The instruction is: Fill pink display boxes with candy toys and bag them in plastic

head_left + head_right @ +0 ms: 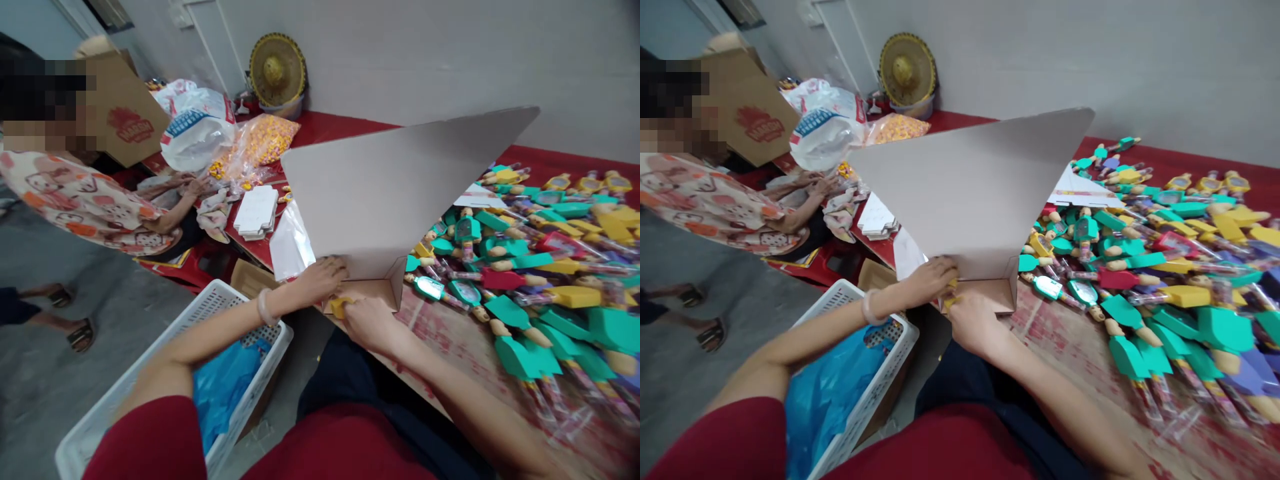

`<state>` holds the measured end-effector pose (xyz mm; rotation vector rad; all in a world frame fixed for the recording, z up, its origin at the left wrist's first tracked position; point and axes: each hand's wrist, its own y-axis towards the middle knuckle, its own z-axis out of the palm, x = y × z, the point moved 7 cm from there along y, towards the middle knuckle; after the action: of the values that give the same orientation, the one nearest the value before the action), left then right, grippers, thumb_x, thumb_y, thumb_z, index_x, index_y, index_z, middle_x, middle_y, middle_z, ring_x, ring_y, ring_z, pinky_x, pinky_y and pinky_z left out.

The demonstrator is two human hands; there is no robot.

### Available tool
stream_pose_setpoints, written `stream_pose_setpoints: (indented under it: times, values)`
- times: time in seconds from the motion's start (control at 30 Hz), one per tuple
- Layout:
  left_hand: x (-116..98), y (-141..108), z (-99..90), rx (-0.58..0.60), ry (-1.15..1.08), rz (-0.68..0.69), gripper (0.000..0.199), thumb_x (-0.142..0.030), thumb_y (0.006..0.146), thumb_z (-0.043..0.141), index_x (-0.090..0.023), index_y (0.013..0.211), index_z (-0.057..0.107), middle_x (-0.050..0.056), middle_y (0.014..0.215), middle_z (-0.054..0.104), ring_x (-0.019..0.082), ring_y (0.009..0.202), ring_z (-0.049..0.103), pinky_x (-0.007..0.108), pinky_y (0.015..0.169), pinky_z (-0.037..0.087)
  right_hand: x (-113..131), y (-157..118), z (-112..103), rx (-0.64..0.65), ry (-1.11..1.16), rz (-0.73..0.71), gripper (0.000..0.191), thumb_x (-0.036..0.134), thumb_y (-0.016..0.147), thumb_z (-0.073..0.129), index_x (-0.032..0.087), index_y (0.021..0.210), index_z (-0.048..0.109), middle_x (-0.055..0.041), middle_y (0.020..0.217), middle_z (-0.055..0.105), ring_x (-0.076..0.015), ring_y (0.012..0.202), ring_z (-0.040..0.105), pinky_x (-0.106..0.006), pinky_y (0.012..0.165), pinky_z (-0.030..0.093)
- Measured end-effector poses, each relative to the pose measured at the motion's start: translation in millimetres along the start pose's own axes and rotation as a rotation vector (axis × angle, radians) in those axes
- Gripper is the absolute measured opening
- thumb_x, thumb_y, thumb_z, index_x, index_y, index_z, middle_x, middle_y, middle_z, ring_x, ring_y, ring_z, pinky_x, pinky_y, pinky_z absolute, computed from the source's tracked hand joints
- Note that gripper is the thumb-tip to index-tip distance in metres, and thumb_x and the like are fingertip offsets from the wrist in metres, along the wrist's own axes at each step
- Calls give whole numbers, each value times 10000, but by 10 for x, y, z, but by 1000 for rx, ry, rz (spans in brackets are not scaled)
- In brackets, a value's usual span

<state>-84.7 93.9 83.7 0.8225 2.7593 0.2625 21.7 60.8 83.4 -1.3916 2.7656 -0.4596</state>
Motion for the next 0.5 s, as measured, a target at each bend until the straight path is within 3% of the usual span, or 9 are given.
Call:
stream_pose_setpoints:
  times: [0.1,0.13,0.17,0.27,0.37,0.43,0.5]
  values:
    - [295,-296,-250,-696,-184,-355,404,-424,891,678,-170,1176,544,153,1215,595,280,1206,556,445,1036,446,-93,274,-180,-22,99,-43,236,216,944,511,132,1062,697,-160,992,745,-282,918,720,-332,782,522]
    - [387,-368,-227,-822,-311,-459,466,-493,891,661,-172,1201,527,152,1230,585,275,1222,548,445,1039,450,-103,383,-209,-23,132,-49,235,228,933,537,128,1088,684,-156,1000,742,-285,926,715,-335,782,519]
    - [457,-372,-147,-854,-462,-534,483,-542,896,634,-176,1194,532,143,1220,595,264,1209,559,430,1023,467,-96,485,-214,-22,155,-46,252,234,924,556,122,1121,667,-157,1017,738,-289,937,711,-339,780,518]
    - [495,-203,152,-692,-830,-651,356,-540,918,589,-187,962,601,68,983,671,203,962,637,332,853,531,-12,646,-83,-54,185,48,352,219,940,519,94,1266,569,-184,1095,713,-286,945,708,-338,758,518]
    - [470,-254,240,-698,-887,-777,324,-497,855,669,-193,784,582,10,754,638,164,729,597,276,676,508,7,512,180,-144,404,149,437,218,961,494,72,1367,425,-174,1055,718,-252,889,710,-311,723,508]
    - [486,-387,267,-715,-874,-838,336,-491,833,687,-197,727,563,-17,659,582,150,646,560,260,603,481,-168,336,275,-274,621,137,409,225,954,514,106,1334,421,-130,1023,723,-218,869,701,-282,721,499]
    - [533,-540,304,-758,-866,-886,345,-490,830,695,-201,714,546,-30,642,556,141,636,558,246,591,475,-664,121,225,-479,705,223,256,239,979,461,160,1220,493,-98,1029,716,-192,888,688,-270,757,494]
